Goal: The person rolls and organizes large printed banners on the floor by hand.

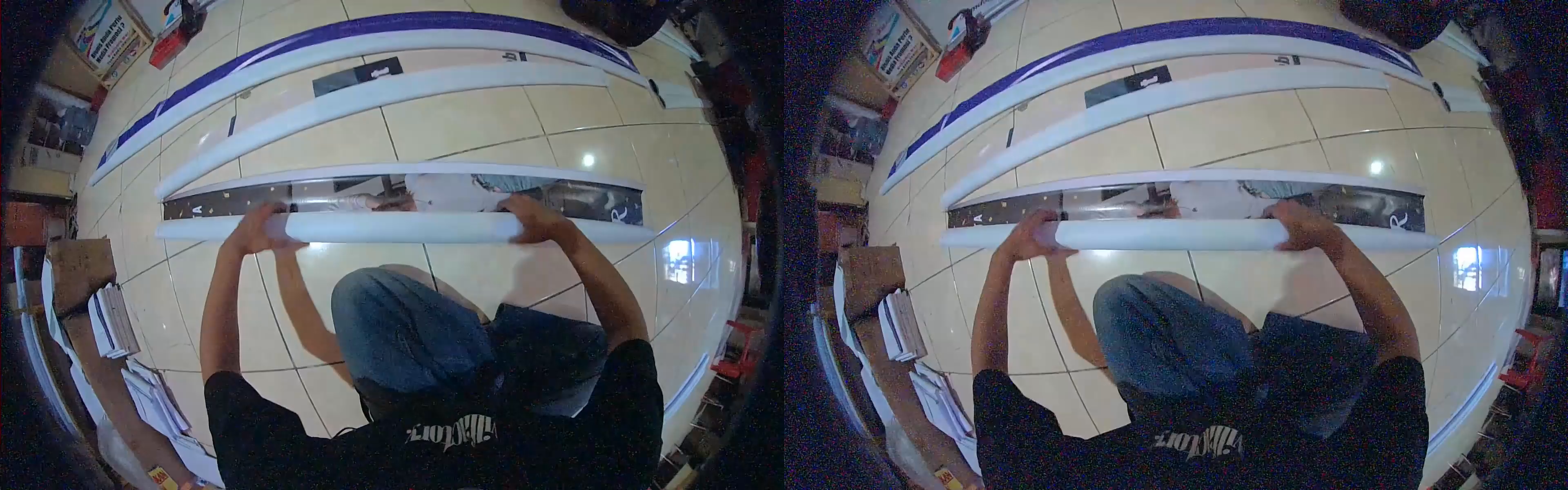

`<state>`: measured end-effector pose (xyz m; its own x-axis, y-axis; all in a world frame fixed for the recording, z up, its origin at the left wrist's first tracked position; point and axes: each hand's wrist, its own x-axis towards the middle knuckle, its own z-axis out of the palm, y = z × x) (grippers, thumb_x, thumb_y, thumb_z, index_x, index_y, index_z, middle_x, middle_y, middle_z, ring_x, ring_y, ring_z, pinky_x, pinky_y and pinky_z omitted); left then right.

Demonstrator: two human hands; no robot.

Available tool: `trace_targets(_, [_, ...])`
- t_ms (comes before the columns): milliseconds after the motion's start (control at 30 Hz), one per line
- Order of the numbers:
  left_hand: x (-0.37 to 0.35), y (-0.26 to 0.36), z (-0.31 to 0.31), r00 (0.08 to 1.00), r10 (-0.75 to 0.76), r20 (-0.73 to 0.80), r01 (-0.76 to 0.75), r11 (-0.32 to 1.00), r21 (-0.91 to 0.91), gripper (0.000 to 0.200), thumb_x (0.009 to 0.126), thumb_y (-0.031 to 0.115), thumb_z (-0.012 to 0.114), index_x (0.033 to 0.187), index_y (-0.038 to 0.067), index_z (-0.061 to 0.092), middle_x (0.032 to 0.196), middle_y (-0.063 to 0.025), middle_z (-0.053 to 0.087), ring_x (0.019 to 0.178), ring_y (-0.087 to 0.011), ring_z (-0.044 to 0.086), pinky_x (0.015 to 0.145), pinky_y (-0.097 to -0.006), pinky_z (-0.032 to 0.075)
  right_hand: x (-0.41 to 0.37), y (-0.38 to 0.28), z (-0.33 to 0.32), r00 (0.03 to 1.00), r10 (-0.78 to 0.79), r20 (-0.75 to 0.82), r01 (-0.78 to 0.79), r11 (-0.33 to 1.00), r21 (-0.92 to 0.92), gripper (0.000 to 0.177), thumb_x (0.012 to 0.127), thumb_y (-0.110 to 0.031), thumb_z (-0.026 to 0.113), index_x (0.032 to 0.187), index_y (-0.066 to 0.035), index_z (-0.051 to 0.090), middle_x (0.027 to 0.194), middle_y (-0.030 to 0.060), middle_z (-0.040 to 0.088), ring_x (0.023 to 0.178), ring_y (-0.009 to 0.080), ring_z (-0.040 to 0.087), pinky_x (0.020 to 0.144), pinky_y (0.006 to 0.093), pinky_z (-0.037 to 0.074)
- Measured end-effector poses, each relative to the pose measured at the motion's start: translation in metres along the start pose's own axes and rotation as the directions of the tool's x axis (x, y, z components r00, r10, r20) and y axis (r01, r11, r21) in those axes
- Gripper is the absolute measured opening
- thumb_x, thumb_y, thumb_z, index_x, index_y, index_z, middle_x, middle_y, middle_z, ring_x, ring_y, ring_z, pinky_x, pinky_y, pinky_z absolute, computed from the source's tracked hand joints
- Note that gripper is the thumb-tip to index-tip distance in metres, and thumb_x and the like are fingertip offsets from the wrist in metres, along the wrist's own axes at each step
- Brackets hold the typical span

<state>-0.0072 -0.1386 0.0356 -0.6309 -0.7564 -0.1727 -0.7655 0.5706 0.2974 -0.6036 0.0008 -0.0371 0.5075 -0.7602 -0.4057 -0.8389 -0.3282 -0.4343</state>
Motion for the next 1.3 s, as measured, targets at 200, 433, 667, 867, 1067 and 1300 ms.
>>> trace_targets(200, [-0.034, 0.001, 0.08, 0.993, -0.05, 0.109, 0.064, 0.99, -0.129, 0.071, 0.058, 0.023, 0.081, 0.123, 0.01, 0.055, 0.121, -0.0168, 0.056, 0.115, -0.0365, 0.052, 0.098, -0.0446, 0.043, -0.033, -0.01, 0.025, 0.994, 0.068, -0.087, -0.071, 0.997, -0.028, 0.069, 0.064, -0.018, 0.072, 0.126, 0.0, 0.046, 0.121, 0.0207, 0.052, 0.113, 0.0371, 0.051, 0.097, 0.045, 0.042])
trace_targets(433, [-0.049, 0.052, 0.115, 0.993, -0.114, 0.016, 0.111, 0.984, 0.138, 0.069, 0.054, 0.022, 0.079, 0.118, 0.013, 0.057, 0.112, -0.0153, 0.059, 0.111, -0.0351, 0.053, 0.096, -0.0472, 0.042, -0.037, -0.064, 0.122, 0.898, -0.091, -0.431, -0.051, 0.951, -0.306, 0.049, 0.07, -0.004, 0.058, 0.119, 0.0, 0.051, 0.112, 0.0196, 0.053, 0.102, 0.0364, 0.053, 0.089, 0.0479, 0.043])
trace_targets(667, [-0.066, 0.053, 0.105, 0.984, -0.062, 0.166, 0.076, 0.994, -0.083, 0.069, 0.061, 0.043, 0.079, 0.118, 0.008, 0.059, 0.119, -0.0163, 0.059, 0.11, -0.0353, 0.055, 0.096, -0.0435, 0.043, -0.071, -0.017, 0.123, 0.96, 0.06, -0.273, 0.035, 0.943, 0.332, 0.067, 0.058, -0.015, 0.079, 0.118, -0.004, 0.052, 0.115, 0.0169, 0.057, 0.108, 0.0361, 0.054, 0.096, 0.0455, 0.043])
trace_targets(867, [-0.048, 0.061, 0.1, 0.948, -0.078, 0.31, 0.088, 0.996, -0.017, 0.061, 0.066, 0.032, 0.077, 0.119, 0.01, 0.059, 0.114, -0.0136, 0.061, 0.109, -0.0318, 0.056, 0.097, -0.043, 0.043, -0.059, -0.001, 0.095, 0.992, -0.057, 0.117, 0.055, 0.998, 0.018, 0.078, 0.061, -0.028, 0.08, 0.128, -0.004, 0.047, 0.131, 0.0206, 0.049, 0.12, 0.0382, 0.047, 0.102, 0.0464, 0.038])
trace_targets(1067, [-0.052, 0.057, 0.094, 0.991, -0.037, 0.129, 0.037, 0.999, 0.005, 0.063, 0.067, 0.027, 0.076, 0.124, 0.011, 0.054, 0.12, -0.0185, 0.058, 0.111, -0.0375, 0.055, 0.096, -0.044, 0.044, -0.042, -0.027, 0.057, 0.994, 0.027, 0.108, -0.022, 0.999, -0.049, 0.071, 0.067, -0.025, 0.072, 0.131, -0.007, 0.046, 0.13, 0.0176, 0.05, 0.12, 0.036, 0.047, 0.098, 0.0488, 0.04])
trace_targets(1300, [-0.023, 0.074, 0.074, 0.987, -0.03, 0.156, 0.0, 0.982, 0.191, 0.072, 0.063, 0.04, 0.078, 0.122, 0.005, 0.054, 0.114, -0.0208, 0.06, 0.106, -0.0379, 0.056, 0.094, -0.0455, 0.045, -0.002, -0.024, 0.048, 0.997, -0.021, 0.07, 0.033, 0.983, -0.179, 0.083, 0.06, -0.028, 0.077, 0.134, -0.011, 0.043, 0.131, 0.0142, 0.049, 0.124, 0.0342, 0.045, 0.101, 0.0462, 0.04])
